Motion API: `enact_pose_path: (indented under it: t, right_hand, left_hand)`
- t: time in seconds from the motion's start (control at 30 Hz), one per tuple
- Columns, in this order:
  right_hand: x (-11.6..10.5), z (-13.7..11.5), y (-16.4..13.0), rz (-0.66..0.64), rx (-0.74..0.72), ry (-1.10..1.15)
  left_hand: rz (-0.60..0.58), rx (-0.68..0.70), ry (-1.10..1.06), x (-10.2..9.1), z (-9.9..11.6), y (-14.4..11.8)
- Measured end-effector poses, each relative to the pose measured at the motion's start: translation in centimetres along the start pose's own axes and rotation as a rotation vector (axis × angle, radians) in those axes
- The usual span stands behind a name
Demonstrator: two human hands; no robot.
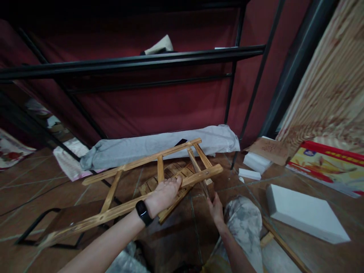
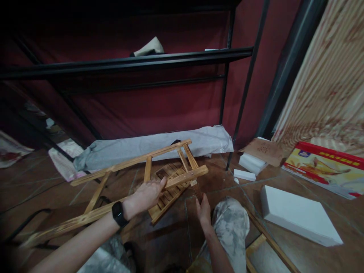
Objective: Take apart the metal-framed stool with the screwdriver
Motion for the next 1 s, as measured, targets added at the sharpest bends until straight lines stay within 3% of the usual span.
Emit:
enact_pose_path:
  t: [0.27,0.47,0.67,0.87,1.0]
  right_hand:
    - [1.3,-0.3,-1.0,-0.125,0.018,0.015]
    - [2.1,-1.3,-1.0,-0.105,0.020,0.023]
    - [1.3,-1.4,-0.4,-0.088,0.007,0.047]
    - [0.6,-1.5,0.2,-0.052,-0.006,0.018]
    - [-0.2,-1.2,0.6,0.009,0.017,0.050]
  left_hand:
    - [-0.013,-0.034,-0.101,0.6,-1.8,-1.5]
    - [-0.005,-0.010,-0.040,0.7,-1.8,-1.8]
    - [-0.014,0.008,-0.017,0.8,-1.5,-1.0]
    - [0.003,0.003,-0.003,-0.5,-1.3,-0.8]
    - [0.049,0.013,0.013,-2.0,0.1,-1.2]
Point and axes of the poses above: each hand's wrist, its own y-axis towards the middle knuckle, its own x-axis out of the palm, z = x × y, the point moved 8 cm from there along y, towards the middle knuckle, and after that the axes turned 6 degrees about -x, right-handed, at the moved point
